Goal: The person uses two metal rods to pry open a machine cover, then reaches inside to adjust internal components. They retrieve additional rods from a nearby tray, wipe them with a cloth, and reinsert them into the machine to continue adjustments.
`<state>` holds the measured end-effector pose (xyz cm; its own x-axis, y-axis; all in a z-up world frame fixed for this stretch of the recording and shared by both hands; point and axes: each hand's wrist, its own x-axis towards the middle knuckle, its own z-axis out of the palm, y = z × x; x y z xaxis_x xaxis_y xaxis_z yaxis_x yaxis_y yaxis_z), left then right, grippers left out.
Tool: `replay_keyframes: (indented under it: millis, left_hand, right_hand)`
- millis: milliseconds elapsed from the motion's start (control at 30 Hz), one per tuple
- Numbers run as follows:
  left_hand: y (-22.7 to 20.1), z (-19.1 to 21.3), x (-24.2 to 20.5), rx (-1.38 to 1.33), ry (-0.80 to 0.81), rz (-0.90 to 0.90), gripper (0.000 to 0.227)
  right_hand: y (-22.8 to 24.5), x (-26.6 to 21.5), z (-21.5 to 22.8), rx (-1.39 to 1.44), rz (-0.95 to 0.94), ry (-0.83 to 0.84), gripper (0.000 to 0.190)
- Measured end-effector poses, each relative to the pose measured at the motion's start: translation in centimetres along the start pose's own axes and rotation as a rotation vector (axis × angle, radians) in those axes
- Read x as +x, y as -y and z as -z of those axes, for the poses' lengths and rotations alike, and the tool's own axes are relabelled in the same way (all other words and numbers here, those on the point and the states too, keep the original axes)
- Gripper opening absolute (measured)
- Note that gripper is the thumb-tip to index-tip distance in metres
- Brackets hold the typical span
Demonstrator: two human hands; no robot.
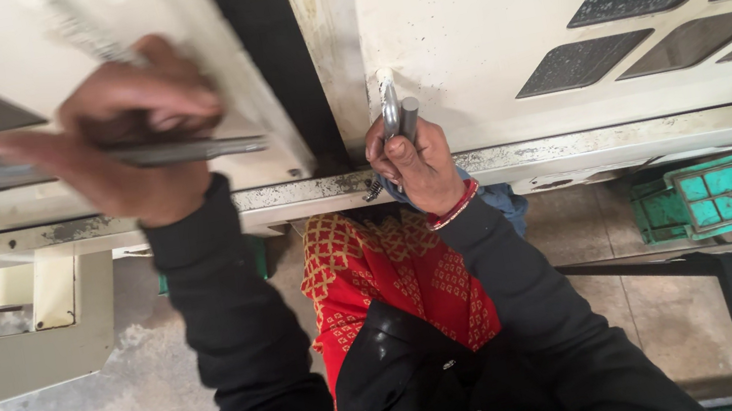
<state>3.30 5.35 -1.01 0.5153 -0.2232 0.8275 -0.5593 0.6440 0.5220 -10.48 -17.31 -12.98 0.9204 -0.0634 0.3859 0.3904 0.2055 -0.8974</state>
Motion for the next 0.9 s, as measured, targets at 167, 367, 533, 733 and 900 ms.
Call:
replay_keyframes:
  millis: [167, 367, 533, 733, 900]
  left_hand:
    - [-2.2, 4.4, -1.0, 0.240, -0.099, -0.040, 0.085]
    - [-3.7, 13.4, -4.5, 0.066, -0.315, 0.068, 0.076]
    - [-3.0, 22.9, -8.1, 0.093, -0.479, 0.144, 0.072]
    - [-3.8, 33.9, -12.1, 0.190, -0.618, 0.151, 0.067]
    - [-4.3, 39.3, -13.7, 0.255, -0.682, 0.133, 0.064]
  right_hand:
    - [0.2, 0.1, 0.0, 0.004, 0.004, 0.021, 0.056]
    - [0.4, 0.1, -0.1, -0.005, 0.013, 0.020, 0.055]
    - [0.2, 0.2, 0.1, 0.005, 0.034, 0.031, 0.054]
    - [-0.2, 0.2, 0.1, 0.024, 0.029, 0.031, 0.054]
    - [-0.4, 0.1, 0.3, -0.012, 0.014, 0.014, 0.057]
